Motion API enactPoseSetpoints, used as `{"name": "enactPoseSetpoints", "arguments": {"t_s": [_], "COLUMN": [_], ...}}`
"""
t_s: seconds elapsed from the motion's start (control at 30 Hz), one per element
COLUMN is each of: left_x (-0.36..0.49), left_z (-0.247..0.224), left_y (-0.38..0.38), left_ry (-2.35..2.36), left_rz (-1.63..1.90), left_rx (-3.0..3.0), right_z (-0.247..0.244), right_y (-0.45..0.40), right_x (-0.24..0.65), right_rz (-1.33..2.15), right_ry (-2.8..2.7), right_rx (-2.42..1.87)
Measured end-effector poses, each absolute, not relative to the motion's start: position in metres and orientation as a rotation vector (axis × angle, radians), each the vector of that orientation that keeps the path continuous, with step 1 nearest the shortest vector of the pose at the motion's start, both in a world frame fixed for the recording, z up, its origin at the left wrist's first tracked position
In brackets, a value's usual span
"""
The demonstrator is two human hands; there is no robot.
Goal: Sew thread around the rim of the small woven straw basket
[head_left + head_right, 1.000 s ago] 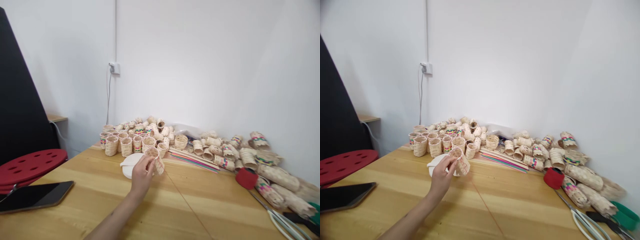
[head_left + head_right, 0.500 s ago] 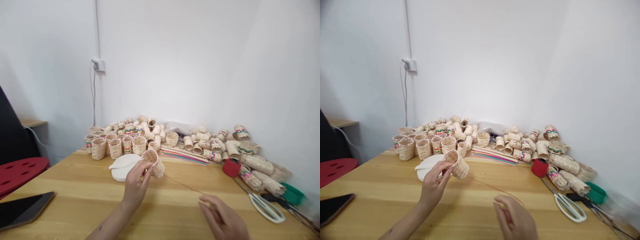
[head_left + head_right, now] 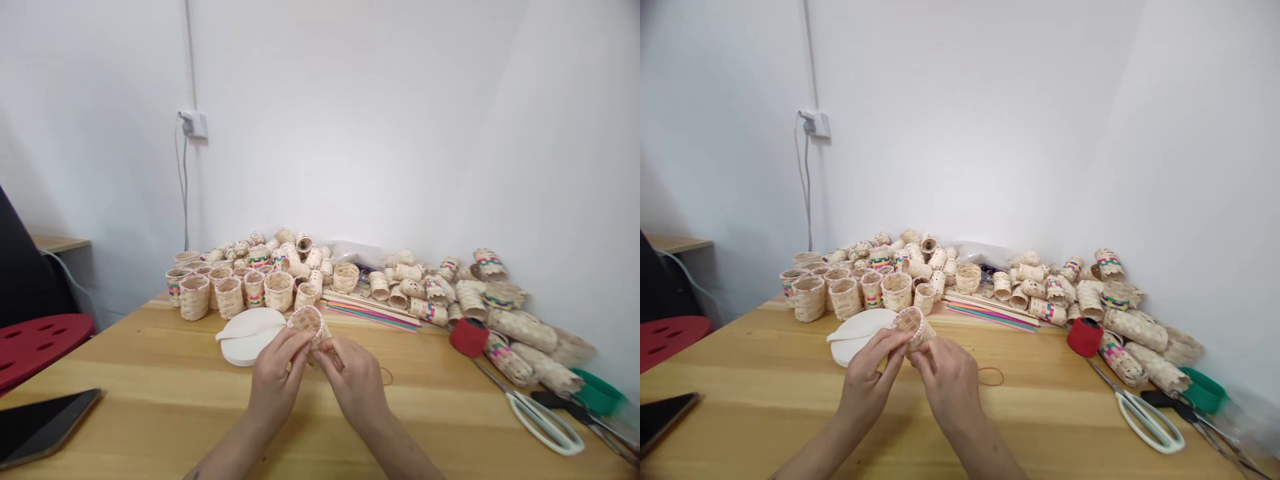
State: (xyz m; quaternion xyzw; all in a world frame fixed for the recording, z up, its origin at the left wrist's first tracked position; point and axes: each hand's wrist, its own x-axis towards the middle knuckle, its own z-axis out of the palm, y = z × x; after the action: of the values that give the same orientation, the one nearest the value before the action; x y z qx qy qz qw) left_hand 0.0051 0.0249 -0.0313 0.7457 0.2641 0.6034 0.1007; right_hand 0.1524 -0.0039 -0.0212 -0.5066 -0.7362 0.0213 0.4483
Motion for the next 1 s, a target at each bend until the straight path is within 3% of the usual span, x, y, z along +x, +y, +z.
{"name": "enactPoseSetpoints", "arguments": {"t_s": [0.37, 0.77, 1.0], "left_x": [0.007, 0.007, 0.008], "left_z": [-0.04, -0.023, -0.022], "left_y": [0.027, 0.022, 0.019], "left_ry": [0.947, 0.988, 0.844], "left_rz": [1.679, 1.364, 1.239], "left_rx": [2.172, 2.159, 2.236], "right_z": [-0.026, -0.013, -0.013], "right_y": [-0.009, 0.002, 0.001], "right_x": [0.148, 0.203, 0.199], "right_rz": [0.246, -0.076, 0.17], "right_ry": [-1.959, -1.757, -1.987], "right_rx": [-0.963, -1.083, -0.999]}}
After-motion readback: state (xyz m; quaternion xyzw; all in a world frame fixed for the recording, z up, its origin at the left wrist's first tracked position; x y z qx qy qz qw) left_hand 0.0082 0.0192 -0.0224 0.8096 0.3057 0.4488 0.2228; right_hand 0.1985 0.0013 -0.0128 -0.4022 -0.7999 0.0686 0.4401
